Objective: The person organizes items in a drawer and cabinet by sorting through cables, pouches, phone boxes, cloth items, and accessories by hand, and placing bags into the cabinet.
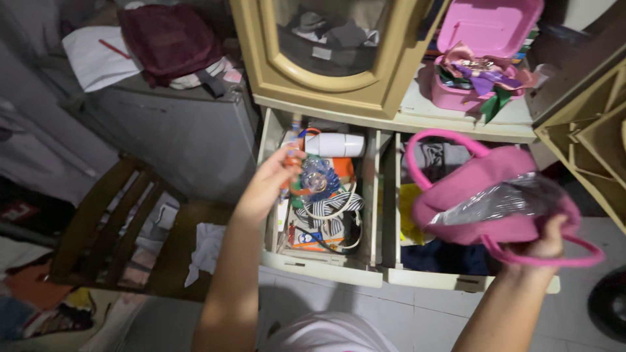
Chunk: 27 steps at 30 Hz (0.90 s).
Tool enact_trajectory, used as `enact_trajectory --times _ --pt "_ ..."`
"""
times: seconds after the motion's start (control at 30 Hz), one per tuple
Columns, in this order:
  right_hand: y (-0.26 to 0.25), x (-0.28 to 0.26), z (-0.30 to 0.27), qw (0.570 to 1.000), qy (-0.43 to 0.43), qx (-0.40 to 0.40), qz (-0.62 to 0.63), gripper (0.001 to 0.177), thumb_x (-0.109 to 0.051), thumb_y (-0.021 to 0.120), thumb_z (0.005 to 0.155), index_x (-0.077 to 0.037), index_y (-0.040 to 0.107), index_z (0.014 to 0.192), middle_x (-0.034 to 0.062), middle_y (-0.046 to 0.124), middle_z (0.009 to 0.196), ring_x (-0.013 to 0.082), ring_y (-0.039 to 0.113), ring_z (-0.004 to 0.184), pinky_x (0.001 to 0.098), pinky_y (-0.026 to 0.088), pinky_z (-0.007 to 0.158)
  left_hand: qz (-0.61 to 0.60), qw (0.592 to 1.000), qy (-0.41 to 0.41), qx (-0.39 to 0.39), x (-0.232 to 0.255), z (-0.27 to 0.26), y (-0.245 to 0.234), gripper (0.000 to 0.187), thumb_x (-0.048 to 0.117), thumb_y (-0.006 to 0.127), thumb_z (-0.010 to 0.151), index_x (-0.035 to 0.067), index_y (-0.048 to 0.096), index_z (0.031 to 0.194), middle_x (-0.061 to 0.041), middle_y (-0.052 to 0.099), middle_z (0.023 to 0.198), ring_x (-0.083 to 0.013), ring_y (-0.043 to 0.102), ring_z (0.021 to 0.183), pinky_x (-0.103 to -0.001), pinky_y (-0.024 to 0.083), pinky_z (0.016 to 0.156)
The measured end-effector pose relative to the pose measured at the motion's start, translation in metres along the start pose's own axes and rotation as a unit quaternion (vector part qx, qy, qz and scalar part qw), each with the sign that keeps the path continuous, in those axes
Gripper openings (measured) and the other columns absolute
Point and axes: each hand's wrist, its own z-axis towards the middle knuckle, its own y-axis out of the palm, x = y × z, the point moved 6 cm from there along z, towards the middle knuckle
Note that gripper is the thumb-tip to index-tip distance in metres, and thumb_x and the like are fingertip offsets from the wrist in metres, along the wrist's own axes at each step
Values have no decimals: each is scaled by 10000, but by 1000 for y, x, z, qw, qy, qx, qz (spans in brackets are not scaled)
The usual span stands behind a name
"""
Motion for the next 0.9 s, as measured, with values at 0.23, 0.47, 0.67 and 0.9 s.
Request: enact_trajectory --times 0.23,0.47,0.67,0.9 --pt "-13 34 0 993 71 81 -43 602 -496 453 1072 -75 507 1500 115 590 1515 323 584 1408 480 441 1176 -12 992 -22 -125 -42 -4 2 464 30 559 1022 3 510 1483 -62 680 1207 -122 621 969 -235 524 818" --pt "53 -8 -17 999 35 8 -7 618 -510 434 1108 -60 473 1529 125 531 1553 315 523 1445 490 425 1247 321 897 -266 -142 -143 -22 -4 496 136 678 903 56 624 1389 -178 666 1013 -281 685 805 -438 557 718" --pt "84 -34 -31 999 46 -27 11 588 -493 487 1105 -87 471 1529 74 505 1577 270 482 1489 481 352 1298 404 896 33 -182 -90 -11 76 868 359 816 854 73 376 1544 -210 426 1540 -358 420 1442 -469 365 1184" --pt "66 -13 -47 994 102 17 43 562 -480 527 1081 -110 485 1503 80 555 1485 277 537 1393 477 411 1202 366 873 107 -305 -50 -36 235 1143 392 872 790 157 129 1627 -307 56 1659 -503 96 1532 -562 201 1198"
